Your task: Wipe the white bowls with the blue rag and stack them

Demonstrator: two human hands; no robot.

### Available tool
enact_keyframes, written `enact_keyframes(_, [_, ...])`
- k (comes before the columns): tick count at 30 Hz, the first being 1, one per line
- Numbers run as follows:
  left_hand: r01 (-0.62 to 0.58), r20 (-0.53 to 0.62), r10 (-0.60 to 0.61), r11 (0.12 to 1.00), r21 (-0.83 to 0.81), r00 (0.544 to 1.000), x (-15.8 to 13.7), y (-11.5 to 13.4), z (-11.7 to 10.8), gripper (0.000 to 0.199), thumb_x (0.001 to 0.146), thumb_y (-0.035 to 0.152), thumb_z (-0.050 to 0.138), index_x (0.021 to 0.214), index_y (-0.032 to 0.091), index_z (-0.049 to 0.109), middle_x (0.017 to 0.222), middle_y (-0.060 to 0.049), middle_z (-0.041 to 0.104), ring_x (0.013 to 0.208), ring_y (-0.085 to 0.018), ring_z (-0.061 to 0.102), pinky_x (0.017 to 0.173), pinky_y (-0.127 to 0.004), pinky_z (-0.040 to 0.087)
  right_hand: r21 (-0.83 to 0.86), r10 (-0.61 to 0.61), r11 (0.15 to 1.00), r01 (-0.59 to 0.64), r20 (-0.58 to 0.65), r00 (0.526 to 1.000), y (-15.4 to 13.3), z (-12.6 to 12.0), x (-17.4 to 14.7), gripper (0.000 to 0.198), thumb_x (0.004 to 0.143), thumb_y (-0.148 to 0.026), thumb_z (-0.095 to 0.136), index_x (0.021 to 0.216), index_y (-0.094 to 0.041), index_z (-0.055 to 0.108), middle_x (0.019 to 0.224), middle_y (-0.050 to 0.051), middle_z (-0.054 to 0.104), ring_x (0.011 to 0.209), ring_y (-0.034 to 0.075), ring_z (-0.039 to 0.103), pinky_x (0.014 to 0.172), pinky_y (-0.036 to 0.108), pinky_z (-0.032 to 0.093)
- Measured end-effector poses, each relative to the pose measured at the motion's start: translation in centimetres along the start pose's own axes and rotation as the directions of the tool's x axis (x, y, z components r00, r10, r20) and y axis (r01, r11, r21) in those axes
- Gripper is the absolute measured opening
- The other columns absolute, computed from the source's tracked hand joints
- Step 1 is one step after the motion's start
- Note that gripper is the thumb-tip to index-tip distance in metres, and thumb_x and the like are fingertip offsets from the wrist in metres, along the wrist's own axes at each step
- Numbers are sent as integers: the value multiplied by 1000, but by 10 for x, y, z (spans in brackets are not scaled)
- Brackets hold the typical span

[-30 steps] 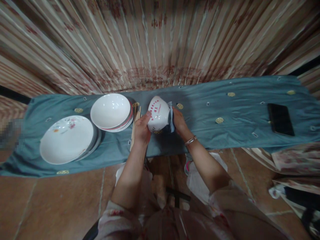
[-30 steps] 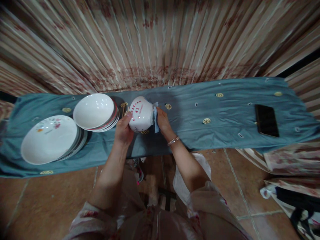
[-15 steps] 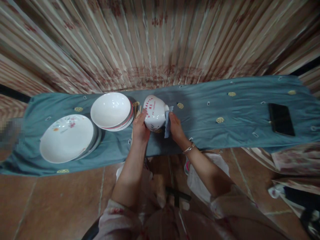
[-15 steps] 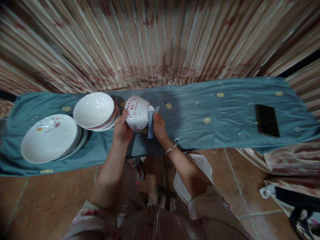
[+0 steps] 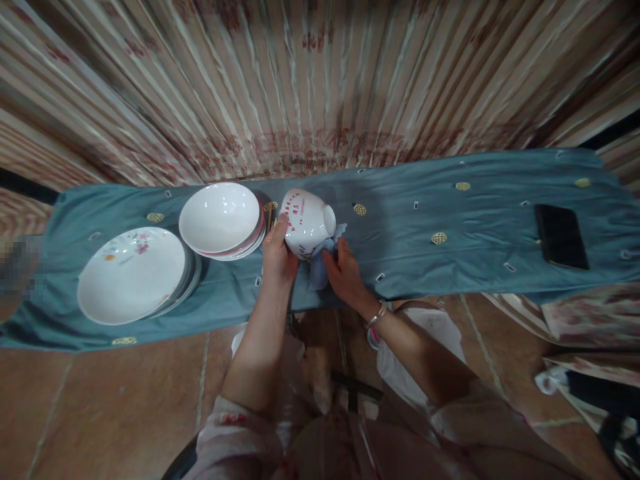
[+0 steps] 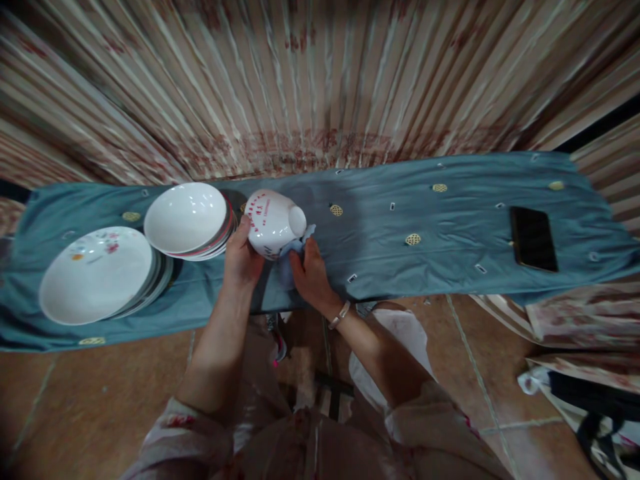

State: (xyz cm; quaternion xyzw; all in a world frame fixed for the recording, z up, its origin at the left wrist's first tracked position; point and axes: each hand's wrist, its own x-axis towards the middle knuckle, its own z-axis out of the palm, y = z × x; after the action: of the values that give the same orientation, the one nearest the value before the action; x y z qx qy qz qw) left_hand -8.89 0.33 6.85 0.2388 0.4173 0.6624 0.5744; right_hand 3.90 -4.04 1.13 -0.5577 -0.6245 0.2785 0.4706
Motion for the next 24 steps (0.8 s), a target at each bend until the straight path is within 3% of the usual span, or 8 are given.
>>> enact_keyframes(5, [-24, -6, 24, 1000, -17, 1000, 0, -1, 1, 42, 71, 53, 85, 93, 19, 75, 107, -10, 80, 116, -31, 71, 95, -37, 61, -189, -115, 974, 123, 55, 992, 9, -8, -1, 37, 98, -33, 48, 127, -12, 57, 122, 23, 70, 117, 32, 67, 101, 50, 54])
enact_keyframes(12, [-34, -37, 32, 999, -36, 999, 1, -2, 1, 42, 72, 54, 84, 93, 18, 75, 103, -11, 80, 114, -31, 73, 96, -38, 61, -296, -260, 910, 292, 142, 955, 0, -23, -3, 39, 99, -27, 47, 133, -14, 60, 132, 22, 67, 124, 34, 63, 109, 56, 50])
enact_keyframes(19, [-38, -17, 38, 999, -32, 999, 0, -3, 1, 44, 72, 54, 85, 94, 17, 76, 102, -10, 80, 112, -30, 73, 95, -36, 60, -353, -401, 822, 447, 199, 894, -18, -30, -1, 44, 100, -17, 40, 138, -14, 61, 136, 18, 66, 127, 28, 61, 113, 49, 47])
enact_keyframes(24, [-25, -11, 25, 1000, 5, 1000, -4, 0, 4, 42, 72, 54, 85, 93, 18, 76, 101, -9, 80, 111, -31, 73, 94, -36, 60, -402, -409, 790, 463, 217, 886, -29, -31, 2, 45, 101, -16, 37, 141, -14, 58, 144, 19, 61, 132, 28, 57, 111, 48, 44])
